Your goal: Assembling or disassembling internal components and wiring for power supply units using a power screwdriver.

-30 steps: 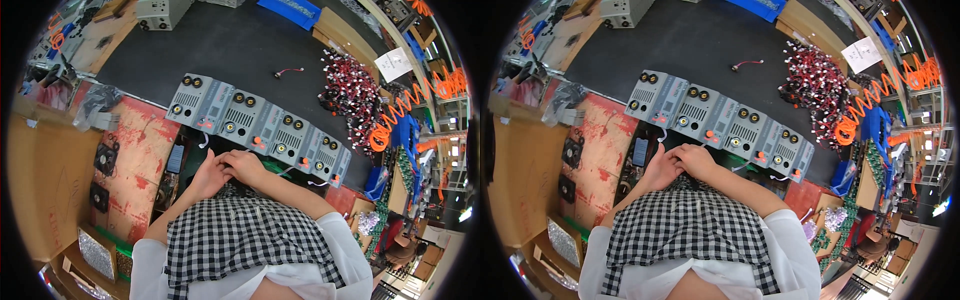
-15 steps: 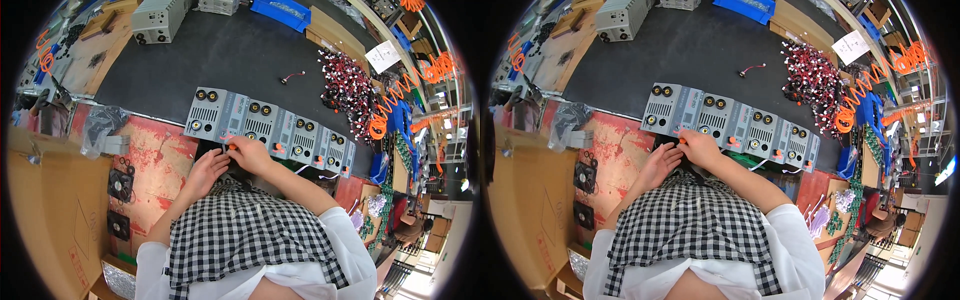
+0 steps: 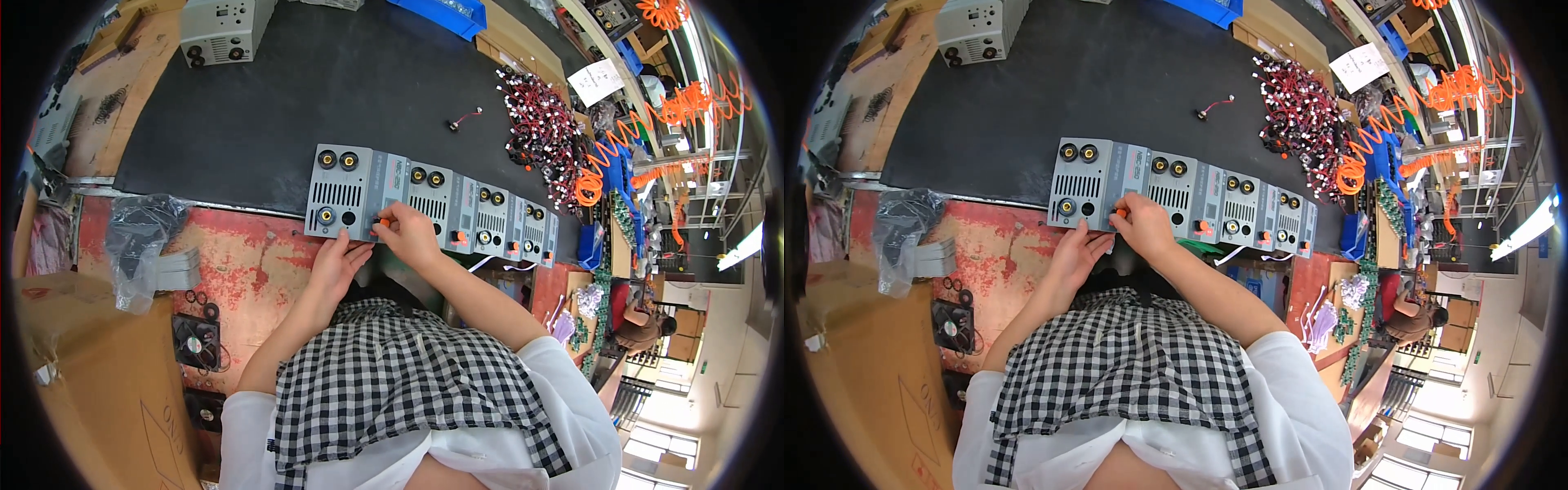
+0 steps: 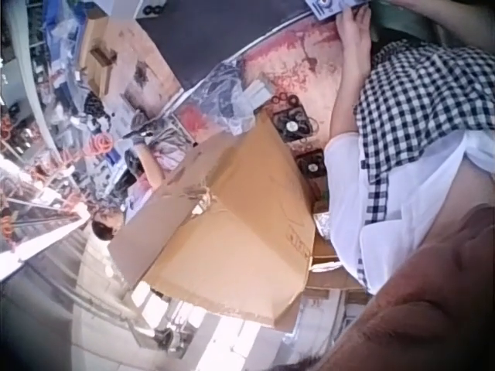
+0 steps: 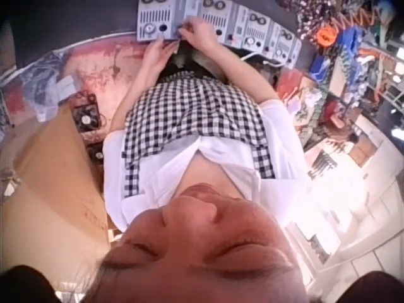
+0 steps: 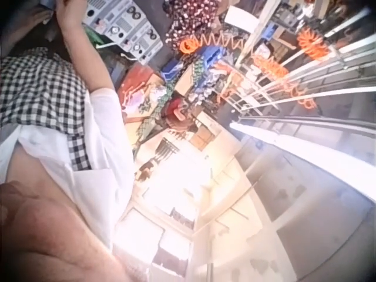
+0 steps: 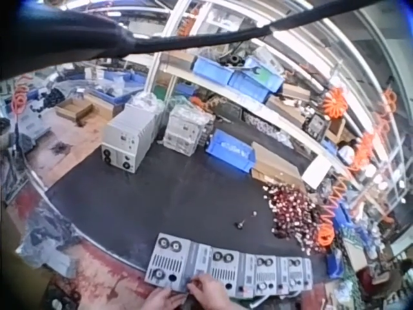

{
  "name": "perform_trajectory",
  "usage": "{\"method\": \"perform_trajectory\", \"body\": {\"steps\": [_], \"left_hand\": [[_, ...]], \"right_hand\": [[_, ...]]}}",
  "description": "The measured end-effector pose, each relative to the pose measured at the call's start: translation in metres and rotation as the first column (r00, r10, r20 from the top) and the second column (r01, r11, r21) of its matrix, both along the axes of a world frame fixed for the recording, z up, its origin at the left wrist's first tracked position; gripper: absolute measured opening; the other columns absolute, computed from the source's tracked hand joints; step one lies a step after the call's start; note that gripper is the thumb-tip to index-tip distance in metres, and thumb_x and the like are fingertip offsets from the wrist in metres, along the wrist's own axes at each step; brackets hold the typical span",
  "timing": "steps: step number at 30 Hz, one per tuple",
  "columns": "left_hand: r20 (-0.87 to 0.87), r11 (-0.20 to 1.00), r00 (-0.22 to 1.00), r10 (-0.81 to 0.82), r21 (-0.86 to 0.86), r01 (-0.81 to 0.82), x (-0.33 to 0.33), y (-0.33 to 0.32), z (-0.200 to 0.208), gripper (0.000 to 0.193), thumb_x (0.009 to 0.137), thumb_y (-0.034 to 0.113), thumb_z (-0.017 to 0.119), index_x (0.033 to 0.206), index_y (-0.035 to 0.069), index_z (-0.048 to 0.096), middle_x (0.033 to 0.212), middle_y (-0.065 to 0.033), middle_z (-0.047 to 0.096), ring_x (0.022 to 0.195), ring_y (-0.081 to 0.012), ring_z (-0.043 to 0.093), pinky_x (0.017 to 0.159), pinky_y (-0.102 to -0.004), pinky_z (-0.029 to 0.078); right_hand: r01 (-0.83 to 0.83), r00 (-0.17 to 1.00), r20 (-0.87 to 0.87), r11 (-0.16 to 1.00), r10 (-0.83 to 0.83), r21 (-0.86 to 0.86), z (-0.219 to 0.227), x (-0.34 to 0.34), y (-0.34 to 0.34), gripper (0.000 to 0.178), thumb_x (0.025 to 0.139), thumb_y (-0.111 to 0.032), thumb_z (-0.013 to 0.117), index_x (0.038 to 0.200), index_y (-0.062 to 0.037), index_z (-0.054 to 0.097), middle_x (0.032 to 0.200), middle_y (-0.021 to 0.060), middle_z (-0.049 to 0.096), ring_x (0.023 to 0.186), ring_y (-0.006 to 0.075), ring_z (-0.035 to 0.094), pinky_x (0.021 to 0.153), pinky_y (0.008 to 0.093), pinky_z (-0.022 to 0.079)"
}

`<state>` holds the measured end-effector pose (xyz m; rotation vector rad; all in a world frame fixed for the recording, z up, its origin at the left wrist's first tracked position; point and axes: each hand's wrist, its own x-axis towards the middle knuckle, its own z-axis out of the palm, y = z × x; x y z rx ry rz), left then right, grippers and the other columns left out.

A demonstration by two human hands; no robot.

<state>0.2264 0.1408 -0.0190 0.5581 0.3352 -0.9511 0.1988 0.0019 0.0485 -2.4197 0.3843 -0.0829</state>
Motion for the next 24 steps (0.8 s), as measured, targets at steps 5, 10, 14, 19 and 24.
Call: {"method": "perform_trajectory", "body": {"steps": [5,10,14,19,24], "left_hand": [[-0.015,1.0,1.0,-0.005,-0.008,0.004,0.002,0.002,0.003,0.029,0.089,0.023,0.035,0.11,0.004,0.04,0.102,-0.0115,0.05,0.095,-0.0234,0.05,0.083,-0.0352,0.041],[-0.015,1.0,1.0,-0.007,-0.003,0.007,0.002,0.003,0.005,0.028,0.089,0.023,0.035,0.109,0.004,0.04,0.101,-0.0111,0.051,0.093,-0.0221,0.051,0.082,-0.0339,0.042],[-0.017,1.0,1.0,-0.002,-0.001,0.002,0.002,0.002,0.005,0.028,0.089,0.023,0.034,0.11,0.005,0.04,0.101,-0.0104,0.051,0.092,-0.0209,0.051,0.082,-0.0329,0.042],[-0.021,1.0,1.0,0.001,-0.018,-0.001,0.001,0.0,0.002,0.028,0.089,0.022,0.034,0.11,0.005,0.04,0.1,-0.0098,0.051,0.09,-0.02,0.051,0.083,-0.0328,0.042],[-0.014,1.0,1.0,-0.002,-0.015,0.002,0.001,0.001,0.004,0.026,0.089,0.022,0.034,0.11,0.006,0.039,0.1,-0.0096,0.051,0.09,-0.0191,0.051,0.083,-0.0326,0.042]], "right_hand": [[0.018,0.999,-0.042,0.999,-0.02,-0.026,-0.003,0.003,0.003,0.02,0.062,-0.011,0.065,0.071,0.0002,0.051,0.069,0.0122,0.055,0.057,0.0231,0.056,0.053,0.0319,0.045],[-0.059,0.998,-0.004,0.992,0.059,-0.109,-0.001,0.006,0.003,0.021,0.061,-0.011,0.066,0.07,0.0001,0.051,0.068,0.012,0.054,0.059,0.026,0.055,0.053,0.0333,0.044],[-0.146,0.988,-0.089,0.966,0.129,-0.212,0.011,0.013,0.006,0.021,0.059,-0.011,0.066,0.068,-0.0004,0.051,0.067,0.0115,0.054,0.061,0.0278,0.054,0.053,0.0349,0.044],[-0.051,0.993,-0.115,0.992,0.038,-0.117,0.004,0.01,0.005,0.022,0.058,-0.012,0.067,0.068,-0.001,0.05,0.066,0.0112,0.054,0.06,0.0281,0.054,0.053,0.0356,0.044],[-0.079,0.995,-0.083,0.978,0.064,-0.192,0.005,0.011,0.009,0.023,0.057,-0.013,0.067,0.066,-0.0007,0.05,0.065,0.0117,0.054,0.059,0.0272,0.055,0.053,0.0348,0.044]]}}
